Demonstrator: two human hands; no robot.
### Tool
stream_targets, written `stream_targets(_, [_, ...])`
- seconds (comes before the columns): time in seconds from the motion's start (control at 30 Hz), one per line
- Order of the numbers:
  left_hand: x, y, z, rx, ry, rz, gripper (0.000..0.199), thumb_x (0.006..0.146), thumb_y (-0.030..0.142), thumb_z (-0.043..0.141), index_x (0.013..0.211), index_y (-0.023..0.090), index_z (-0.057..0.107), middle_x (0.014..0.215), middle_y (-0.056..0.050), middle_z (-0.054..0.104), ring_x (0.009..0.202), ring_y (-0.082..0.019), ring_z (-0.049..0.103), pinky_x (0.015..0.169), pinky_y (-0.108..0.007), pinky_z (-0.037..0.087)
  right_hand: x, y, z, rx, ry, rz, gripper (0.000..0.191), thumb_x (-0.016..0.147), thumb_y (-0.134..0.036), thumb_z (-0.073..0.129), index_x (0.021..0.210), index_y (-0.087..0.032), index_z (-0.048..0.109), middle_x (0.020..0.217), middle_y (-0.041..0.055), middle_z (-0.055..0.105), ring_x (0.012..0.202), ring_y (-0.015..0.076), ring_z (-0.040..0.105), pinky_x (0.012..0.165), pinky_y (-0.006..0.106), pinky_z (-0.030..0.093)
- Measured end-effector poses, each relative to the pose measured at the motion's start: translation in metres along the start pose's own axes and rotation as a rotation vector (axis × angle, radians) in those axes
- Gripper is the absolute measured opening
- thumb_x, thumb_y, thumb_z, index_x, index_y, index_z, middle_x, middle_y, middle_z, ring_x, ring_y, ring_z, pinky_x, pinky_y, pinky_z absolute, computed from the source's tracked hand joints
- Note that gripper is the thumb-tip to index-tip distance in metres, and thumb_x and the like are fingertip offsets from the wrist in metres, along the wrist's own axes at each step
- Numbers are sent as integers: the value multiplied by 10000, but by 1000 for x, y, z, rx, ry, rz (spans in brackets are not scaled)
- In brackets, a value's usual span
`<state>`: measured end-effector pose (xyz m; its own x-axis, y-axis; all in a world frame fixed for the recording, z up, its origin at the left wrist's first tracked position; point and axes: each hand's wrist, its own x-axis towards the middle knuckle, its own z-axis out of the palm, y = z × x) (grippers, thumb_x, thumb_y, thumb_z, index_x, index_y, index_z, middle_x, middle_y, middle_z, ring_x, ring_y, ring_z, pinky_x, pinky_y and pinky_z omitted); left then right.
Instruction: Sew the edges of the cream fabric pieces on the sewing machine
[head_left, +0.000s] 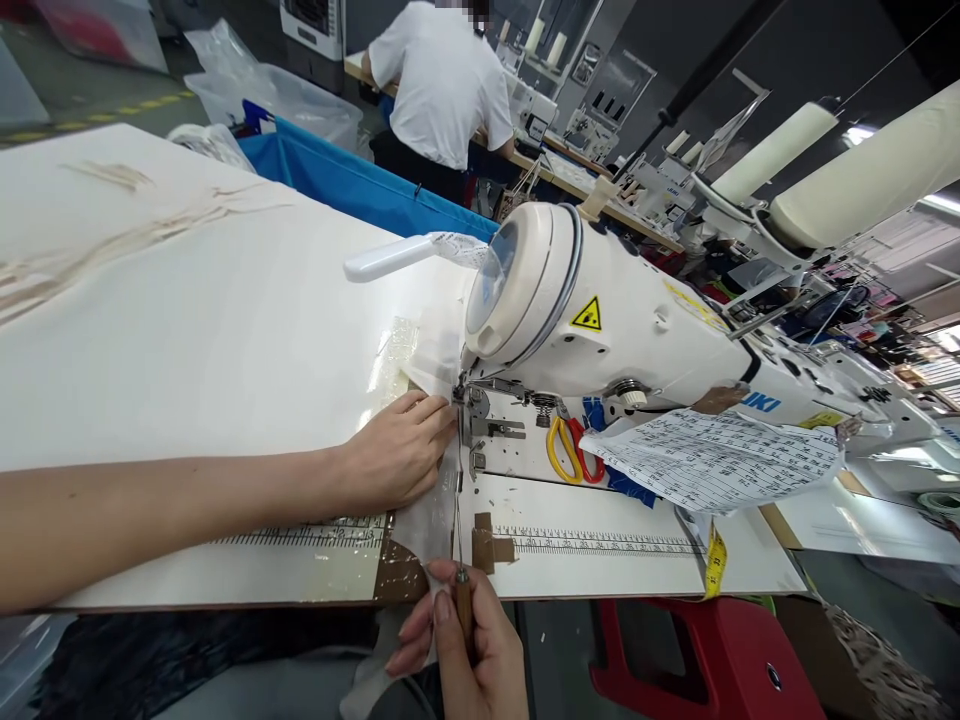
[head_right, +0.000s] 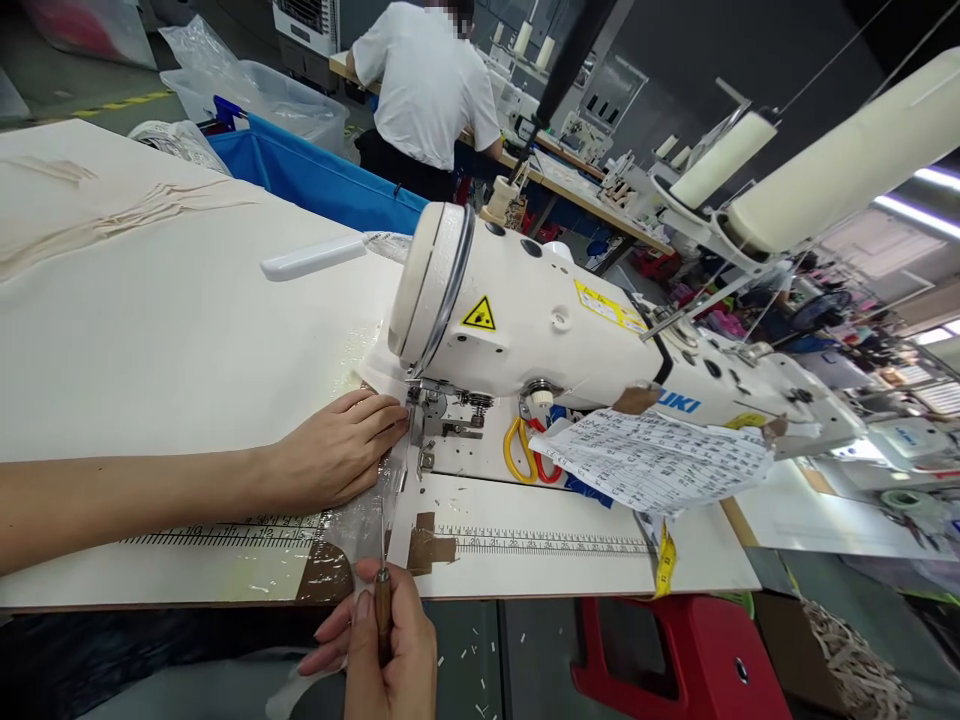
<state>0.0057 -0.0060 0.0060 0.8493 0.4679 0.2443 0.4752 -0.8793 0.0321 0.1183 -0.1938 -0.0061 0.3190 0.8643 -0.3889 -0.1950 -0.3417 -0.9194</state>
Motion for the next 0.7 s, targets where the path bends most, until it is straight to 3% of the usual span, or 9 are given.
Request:
stream_targets(0.37, [-3, -1, 7, -59, 52, -16, 387, 882, 216, 532, 1220, 51, 622, 1270, -183, 608, 1183, -309, 514, 999, -422, 414, 11, -18, 3, -31, 4, -103, 495, 859, -651, 675, 1050, -195, 695, 687, -18, 683, 491, 151, 681, 509, 240, 550])
stream_targets(0.7, [1, -6, 6, -63, 21, -47, 398, 925, 200, 459, 1251, 25, 605, 1226, -192, 606, 1173, -317, 510, 995, -457, 432, 18, -30, 4, -146, -15, -168, 495, 902, -638, 625, 1077, -179, 686, 744, 2, 700, 538, 152, 704, 552, 238, 538])
